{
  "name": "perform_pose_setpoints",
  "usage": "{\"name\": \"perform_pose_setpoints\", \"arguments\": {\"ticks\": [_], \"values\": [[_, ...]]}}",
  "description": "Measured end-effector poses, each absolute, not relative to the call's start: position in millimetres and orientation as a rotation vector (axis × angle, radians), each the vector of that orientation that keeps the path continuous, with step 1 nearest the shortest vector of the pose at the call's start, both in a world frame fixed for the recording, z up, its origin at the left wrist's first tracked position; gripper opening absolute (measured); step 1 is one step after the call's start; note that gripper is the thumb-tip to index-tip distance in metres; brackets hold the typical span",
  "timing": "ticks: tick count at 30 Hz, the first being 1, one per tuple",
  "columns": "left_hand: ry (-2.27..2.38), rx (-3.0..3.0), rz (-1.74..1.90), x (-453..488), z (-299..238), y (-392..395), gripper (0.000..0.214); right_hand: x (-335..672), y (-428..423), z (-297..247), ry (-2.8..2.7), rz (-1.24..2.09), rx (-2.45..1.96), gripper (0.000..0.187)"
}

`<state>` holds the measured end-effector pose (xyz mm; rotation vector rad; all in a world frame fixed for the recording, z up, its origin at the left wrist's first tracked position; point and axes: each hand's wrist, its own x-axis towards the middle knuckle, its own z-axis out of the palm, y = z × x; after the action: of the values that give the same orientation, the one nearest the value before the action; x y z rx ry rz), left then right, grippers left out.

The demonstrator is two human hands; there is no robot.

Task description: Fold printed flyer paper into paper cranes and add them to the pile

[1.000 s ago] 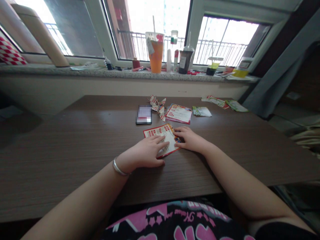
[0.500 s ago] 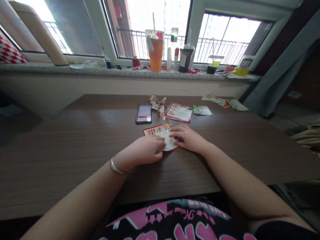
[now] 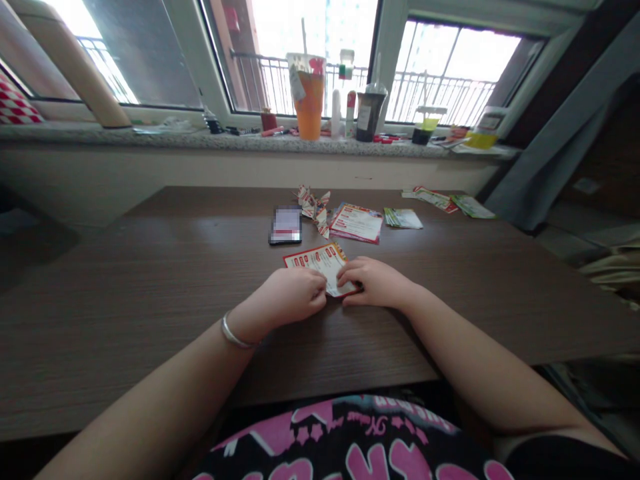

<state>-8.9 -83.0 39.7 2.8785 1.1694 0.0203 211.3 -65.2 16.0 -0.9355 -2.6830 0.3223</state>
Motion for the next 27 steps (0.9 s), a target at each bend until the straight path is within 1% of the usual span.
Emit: {"name": "perform_pose_setpoints", "arguments": {"ticks": [2,5,7,11,16,18,21,27], "values": [[1.171,2.886,0.025,-8.5,40.3,-83.3,0.03,210.8,-64.5,15.4,-2.682,0.343,-0.912,0.022],[1.176,2.892,0.019,-9.4,40.5,-82.8,0.029,209.4,-64.6,14.8,-2.673,0.372,-0.881,0.01],[1.172,2.896,0.021,-11.5,40.3,-81.5,0.028,208.5,-65.8,14.7,-2.667,0.382,-0.869,0.006],[1.103,2.892,0.049,-16.5,41.9,-79.0,0.029,206.8,-69.6,16.2,-2.652,0.375,-0.911,0.008],[1.061,2.87,0.011,-16.2,48.2,-82.9,0.036,203.9,-73.5,22.6,-2.611,0.349,-1.058,0.011],[1.057,2.871,0.011,-14.8,49.0,-84.8,0.034,203.5,-73.6,24.5,-2.603,0.362,-1.074,0.011],[1.042,2.878,0.021,-14.4,47.1,-84.3,0.027,205.0,-71.8,23.3,-2.594,0.384,-1.05,0.011],[0.954,2.839,0.031,-19.8,43.1,-76.1,0.025,211.3,-66.8,16.9,-2.617,0.426,-0.892,0.012]]}}
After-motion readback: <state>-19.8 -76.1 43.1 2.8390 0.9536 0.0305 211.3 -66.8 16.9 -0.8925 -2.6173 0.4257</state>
